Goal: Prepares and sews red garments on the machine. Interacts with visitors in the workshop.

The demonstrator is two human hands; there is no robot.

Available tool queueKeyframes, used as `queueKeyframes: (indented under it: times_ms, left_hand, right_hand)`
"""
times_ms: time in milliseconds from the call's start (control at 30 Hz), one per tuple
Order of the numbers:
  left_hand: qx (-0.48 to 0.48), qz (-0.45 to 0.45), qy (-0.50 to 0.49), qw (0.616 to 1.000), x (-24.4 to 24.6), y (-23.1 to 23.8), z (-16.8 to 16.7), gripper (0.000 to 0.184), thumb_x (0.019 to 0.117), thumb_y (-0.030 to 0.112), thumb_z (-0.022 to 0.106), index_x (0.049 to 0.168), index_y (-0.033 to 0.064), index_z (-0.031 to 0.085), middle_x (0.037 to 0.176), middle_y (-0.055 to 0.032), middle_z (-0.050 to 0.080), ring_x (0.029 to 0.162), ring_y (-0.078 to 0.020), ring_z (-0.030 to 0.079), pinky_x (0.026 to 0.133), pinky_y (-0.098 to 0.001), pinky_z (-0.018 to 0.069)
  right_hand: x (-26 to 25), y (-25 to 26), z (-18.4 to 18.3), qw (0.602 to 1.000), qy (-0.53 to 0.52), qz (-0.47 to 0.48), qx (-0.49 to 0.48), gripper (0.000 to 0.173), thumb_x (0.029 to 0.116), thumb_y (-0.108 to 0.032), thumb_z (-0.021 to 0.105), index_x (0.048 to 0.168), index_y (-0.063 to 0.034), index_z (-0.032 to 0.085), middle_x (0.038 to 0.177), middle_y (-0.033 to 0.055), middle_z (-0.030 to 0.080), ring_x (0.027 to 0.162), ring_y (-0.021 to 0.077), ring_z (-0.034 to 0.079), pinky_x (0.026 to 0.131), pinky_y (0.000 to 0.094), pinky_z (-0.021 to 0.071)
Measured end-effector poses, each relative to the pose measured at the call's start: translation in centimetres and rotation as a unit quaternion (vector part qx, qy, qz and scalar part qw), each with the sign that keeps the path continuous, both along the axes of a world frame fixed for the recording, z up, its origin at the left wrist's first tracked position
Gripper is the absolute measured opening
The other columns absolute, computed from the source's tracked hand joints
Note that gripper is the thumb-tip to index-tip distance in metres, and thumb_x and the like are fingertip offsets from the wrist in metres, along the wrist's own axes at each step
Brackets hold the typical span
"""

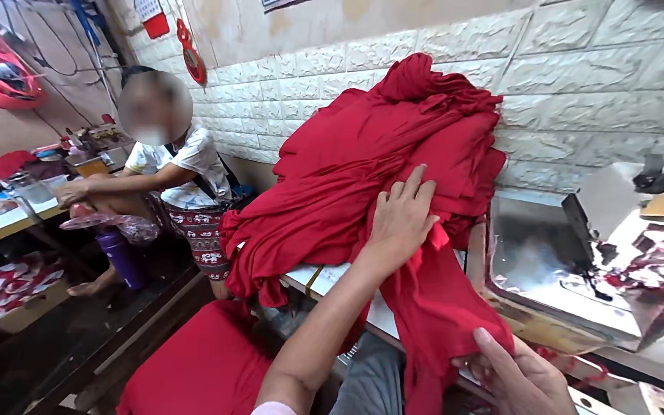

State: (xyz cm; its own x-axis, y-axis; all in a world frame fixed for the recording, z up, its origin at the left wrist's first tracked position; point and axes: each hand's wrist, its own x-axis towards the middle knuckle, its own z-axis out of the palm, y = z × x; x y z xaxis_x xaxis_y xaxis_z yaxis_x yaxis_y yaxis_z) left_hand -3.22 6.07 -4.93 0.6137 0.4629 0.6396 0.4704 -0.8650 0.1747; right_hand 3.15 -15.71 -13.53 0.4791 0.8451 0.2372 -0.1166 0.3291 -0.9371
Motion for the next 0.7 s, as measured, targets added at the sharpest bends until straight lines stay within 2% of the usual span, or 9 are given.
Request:
queueKeyframes:
  times_ms: [67,133,167,300,400,467,500,600,700]
  left_hand:
    - [-0.035,-0.033,-0.079,0.996,-1.6,-2.4,-0.7,0.023,0.0978,0.023,0.067,0.103,0.0013,0.07,0.114,-0.0136,0.067,0.105,-0.0298,0.064,0.087,-0.0484,0.0522]
    - [-0.154,-0.116,-0.1,0.976,-3.9,-5.5,-1.3,0.039,0.1022,0.031,0.059,0.08,-0.0003,0.068,0.079,-0.01,0.064,0.079,-0.0212,0.063,0.076,-0.0421,0.0492]
    - [-0.221,-0.172,-0.083,0.956,-5.0,-6.8,-1.7,0.043,0.1016,0.034,0.06,0.076,-0.0005,0.065,0.074,-0.008,0.061,0.073,-0.0173,0.06,0.072,-0.0383,0.0472]
    - [-0.316,-0.294,-0.006,0.902,-7.2,-9.9,-3.2,0.033,0.0858,0.024,0.08,0.093,-0.0054,0.067,0.091,-0.0136,0.065,0.084,-0.0189,0.062,0.075,-0.0352,0.0501]
    - [-0.362,-0.265,-0.124,0.885,-8.0,-11.0,-4.5,0.016,0.0926,0.009,0.072,0.096,-0.0076,0.072,0.093,-0.0115,0.07,0.072,-0.0073,0.059,0.066,-0.0225,0.0486]
    - [-0.425,-0.239,-0.231,0.842,-8.3,-11.3,-4.8,0.015,0.0981,0.004,0.063,0.104,-0.0081,0.07,0.09,-0.0065,0.071,0.066,-0.0021,0.062,0.06,-0.0189,0.0537]
    - [-0.427,-0.229,-0.262,0.834,-8.3,-11.4,-5.0,0.014,0.0985,0.003,0.062,0.106,-0.007,0.067,0.088,-0.0051,0.07,0.07,-0.0037,0.065,0.064,-0.021,0.0562]
    - [-0.234,-0.11,-0.223,0.94,-8.0,-11.3,-5.8,0.012,0.0865,0.008,0.068,0.092,-0.0018,0.064,0.09,-0.0091,0.064,0.088,-0.0163,0.062,0.081,-0.0333,0.0492]
    - [-0.066,0.048,-0.211,0.974,-7.9,-10.8,-6.5,0.01,0.0805,0.012,0.065,0.08,0.0028,0.07,0.08,-0.0097,0.069,0.078,-0.0244,0.067,0.072,-0.0458,0.05]
  right_hand:
    - [0.3,-0.5,0.0,0.999,0.004,0.034,0.005,0.028,0.0995,0.006,0.047,0.101,-0.0107,0.07,0.08,-0.0068,0.076,0.068,0.002,0.07,0.066,0.0179,0.0582]
    - [0.4,-0.7,0.3,0.999,-0.032,0.042,0.008,0.025,0.0993,0.006,0.049,0.102,-0.0102,0.068,0.082,-0.0098,0.076,0.069,0.001,0.07,0.067,0.0182,0.0598]
    - [0.4,-0.5,0.4,0.998,-0.059,0.035,0.012,0.022,0.0993,0.005,0.05,0.104,-0.0101,0.067,0.083,-0.0118,0.074,0.069,-0.0008,0.068,0.066,0.0171,0.0587]
    - [0.5,1.0,-0.1,0.983,-0.178,-0.011,0.051,0.013,0.1016,-0.012,0.057,0.107,-0.008,0.068,0.093,-0.0125,0.072,0.086,-0.0052,0.067,0.081,0.0162,0.0576]
    - [0.2,1.7,0.0,0.94,-0.311,-0.133,0.051,0.027,0.1025,-0.023,0.057,0.095,0.0011,0.068,0.084,-0.004,0.067,0.08,-0.0101,0.061,0.075,0.0096,0.0515]
    - [0.1,1.7,0.2,0.897,-0.391,-0.204,0.039,0.037,0.1045,-0.029,0.056,0.088,0.0033,0.064,0.074,0.0063,0.06,0.07,0.0031,0.055,0.068,0.0209,0.0443]
    - [0.0,1.7,0.3,0.876,-0.425,-0.225,0.043,0.039,0.1049,-0.03,0.055,0.085,0.0027,0.062,0.071,0.0094,0.057,0.067,0.0099,0.054,0.066,0.0265,0.043]
    - [-0.5,1.6,0.8,0.823,-0.511,-0.239,0.069,0.033,0.098,-0.027,0.056,0.078,-0.0018,0.063,0.07,0.0123,0.062,0.065,0.0219,0.059,0.064,0.0362,0.0459]
    - [-1.7,1.1,1.5,0.772,-0.585,-0.246,0.027,0.019,0.0825,-0.02,0.063,0.074,-0.0038,0.06,0.064,0.0107,0.06,0.056,0.0278,0.06,0.052,0.0431,0.0441]
